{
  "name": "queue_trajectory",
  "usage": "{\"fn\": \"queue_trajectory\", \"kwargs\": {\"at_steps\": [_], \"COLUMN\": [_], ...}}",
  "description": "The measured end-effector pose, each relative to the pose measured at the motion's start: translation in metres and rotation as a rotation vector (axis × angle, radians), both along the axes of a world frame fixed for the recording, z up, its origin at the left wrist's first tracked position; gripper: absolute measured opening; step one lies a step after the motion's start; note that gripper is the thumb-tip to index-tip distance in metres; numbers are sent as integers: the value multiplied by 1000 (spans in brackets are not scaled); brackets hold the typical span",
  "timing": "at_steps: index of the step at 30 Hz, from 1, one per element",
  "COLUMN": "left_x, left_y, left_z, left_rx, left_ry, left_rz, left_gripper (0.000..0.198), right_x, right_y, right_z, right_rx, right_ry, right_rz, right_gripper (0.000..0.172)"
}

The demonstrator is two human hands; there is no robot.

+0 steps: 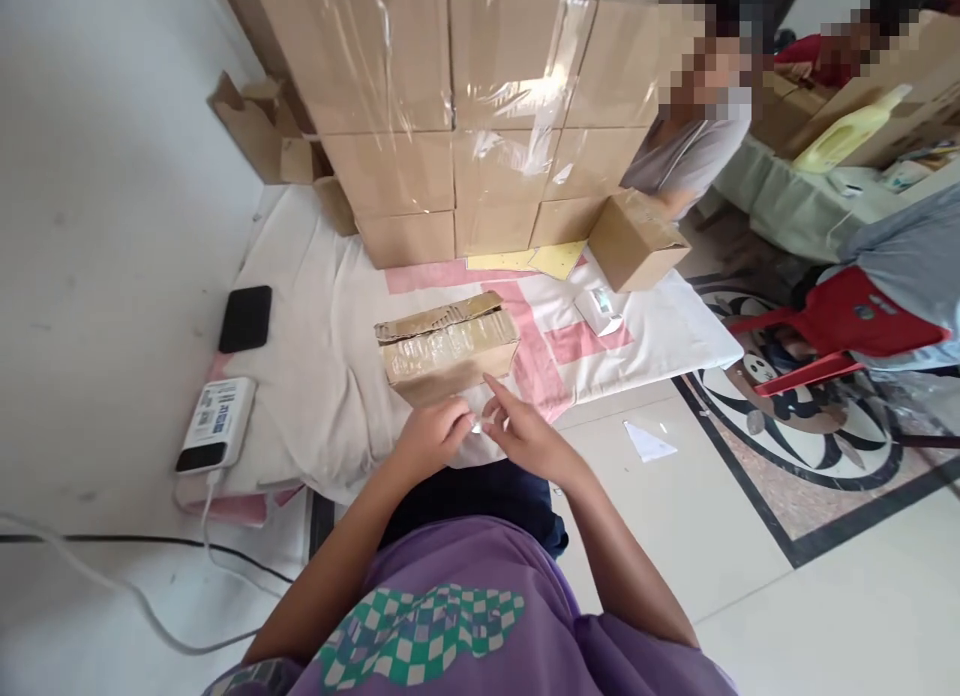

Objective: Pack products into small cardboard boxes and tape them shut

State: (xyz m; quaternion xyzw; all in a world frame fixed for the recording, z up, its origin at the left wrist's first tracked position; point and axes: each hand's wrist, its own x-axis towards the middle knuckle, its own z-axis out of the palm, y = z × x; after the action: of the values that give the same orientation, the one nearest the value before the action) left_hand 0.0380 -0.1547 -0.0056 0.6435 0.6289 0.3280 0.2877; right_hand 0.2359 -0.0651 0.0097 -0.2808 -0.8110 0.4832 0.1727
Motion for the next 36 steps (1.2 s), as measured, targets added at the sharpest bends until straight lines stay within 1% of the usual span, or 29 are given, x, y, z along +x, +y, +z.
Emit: {"fn": "queue_trajectory", "kwargs": {"at_steps": [2,4,5,6,7,9,12,14,16,18,22,26,28,30,33,36], "left_x": [-17,-38,-50,-61,-71,-91,-112,-123,-131,-138,-147,-151,-150,-149,-150,-152], "left_y": [-9,-14,-14,-13,-11,-4,11,21,32,45,76,102,109,112,112,111], "left_z": [10,22,28,35,41,55,73,81,87,91,100,111,113,113,107,100], "left_rx": [63,106,112,108,95,62,0,-47,-112,-196,-340,-457,-483,-485,-458,-411], "left_ry": [-49,-109,-122,-121,-106,-52,16,45,93,153,259,352,404,452,485,516], "left_rz": [87,153,172,182,185,174,141,100,42,-54,-292,-452,-505,-536,-544,-525], "left_gripper": [27,28,29,30,31,32,33,32,30,31,30,23,23,24,25,27], "right_x": [-5,-20,-30,-43,-56,-80,-101,-103,-101,-97,-96,-97,-97,-96,-95,-96], "right_y": [16,39,51,63,74,89,96,94,92,90,91,90,89,88,89,90], "right_z": [29,54,61,64,64,54,33,25,22,22,22,24,25,26,25,24], "right_rx": [117,303,407,507,592,698,735,747,762,771,779,778,777,781,790,781], "right_ry": [-3,36,48,43,15,-101,-275,-307,-302,-292,-287,-309,-324,-334,-336,-342], "right_rz": [-49,-107,-114,-105,-84,-24,43,59,60,55,62,75,77,76,75,79], "right_gripper": [56,43,39,38,38,40,45,46,47,47,48,49,50,50,50,50]}}
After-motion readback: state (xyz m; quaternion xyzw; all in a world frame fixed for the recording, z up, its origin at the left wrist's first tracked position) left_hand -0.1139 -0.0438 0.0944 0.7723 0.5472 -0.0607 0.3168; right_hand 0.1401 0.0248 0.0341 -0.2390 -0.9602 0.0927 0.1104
